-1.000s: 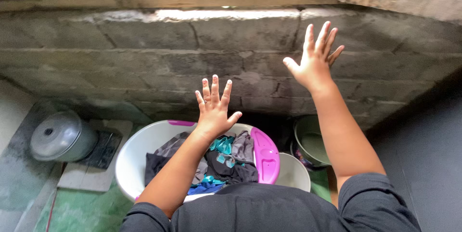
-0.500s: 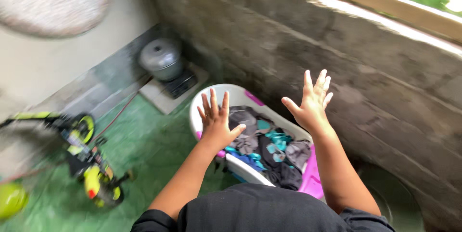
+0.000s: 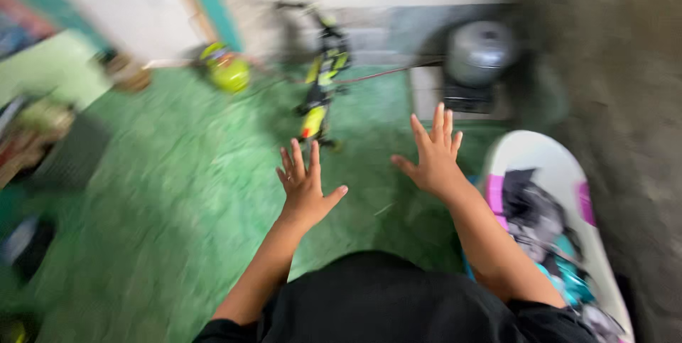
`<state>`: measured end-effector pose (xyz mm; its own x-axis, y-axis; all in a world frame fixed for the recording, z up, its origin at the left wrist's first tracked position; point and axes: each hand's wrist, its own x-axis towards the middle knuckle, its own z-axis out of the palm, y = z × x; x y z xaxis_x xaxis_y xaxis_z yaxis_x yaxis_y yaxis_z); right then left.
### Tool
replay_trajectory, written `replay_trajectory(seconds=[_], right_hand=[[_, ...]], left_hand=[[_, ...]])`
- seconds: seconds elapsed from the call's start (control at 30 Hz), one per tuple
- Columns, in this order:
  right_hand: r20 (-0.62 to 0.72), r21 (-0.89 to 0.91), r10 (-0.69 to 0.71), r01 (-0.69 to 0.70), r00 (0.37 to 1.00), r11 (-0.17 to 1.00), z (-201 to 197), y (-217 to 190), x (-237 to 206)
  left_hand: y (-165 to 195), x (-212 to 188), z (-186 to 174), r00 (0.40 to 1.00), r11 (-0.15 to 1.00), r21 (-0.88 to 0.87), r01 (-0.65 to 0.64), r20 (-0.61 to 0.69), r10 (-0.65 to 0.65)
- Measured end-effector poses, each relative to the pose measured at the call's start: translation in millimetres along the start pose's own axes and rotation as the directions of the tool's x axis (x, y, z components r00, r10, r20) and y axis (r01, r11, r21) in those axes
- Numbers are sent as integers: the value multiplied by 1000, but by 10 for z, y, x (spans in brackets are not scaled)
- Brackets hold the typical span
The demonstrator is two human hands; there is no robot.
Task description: The person ties back a gray curtain, then walks through the house opening and closing wooden doors, adjusting a window blind, and opening a wooden casement window. They turn a door handle, slide a door latch, and push the window open outward.
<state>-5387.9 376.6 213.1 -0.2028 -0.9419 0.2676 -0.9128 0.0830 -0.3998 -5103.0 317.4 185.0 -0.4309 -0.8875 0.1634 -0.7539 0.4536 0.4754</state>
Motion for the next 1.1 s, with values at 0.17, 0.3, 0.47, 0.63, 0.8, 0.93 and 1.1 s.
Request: replay_trajectory(seconds=[0.17,0.3,0.47,0.63,0.8,0.93,1.1], right_hand=[[154,116,-186,169,970,979,598,-1187,376],[259,152,-291,259,921,954,1091,-1830,755],[329,216,-350,291,877,932,1919,-2406,1493],[282,314,-394,304,875,899,2786,-2925,2517],[273,383,-478,362,835,850,3439,-3613,3772],[224,456,-597,459,770,763,3800,-4153,4579],[278,518,-671,481,688,708,4438,-4913,5308]], left_hand=[[-915,-528,-671,990,991,29,130,-59,-128],[-1466,-722,-1087,966,967,22,254,-49,-253],[-2315,-507,-1438,882,882,48,470,-58,-467],[-3283,121,-1727,842,834,121,539,-90,-531],[-4127,1007,-2087,797,789,121,603,-142,-587],[-4693,1427,-2322,778,775,101,623,-187,-600],[-5683,1615,-2597,632,640,38,768,-208,-746]])
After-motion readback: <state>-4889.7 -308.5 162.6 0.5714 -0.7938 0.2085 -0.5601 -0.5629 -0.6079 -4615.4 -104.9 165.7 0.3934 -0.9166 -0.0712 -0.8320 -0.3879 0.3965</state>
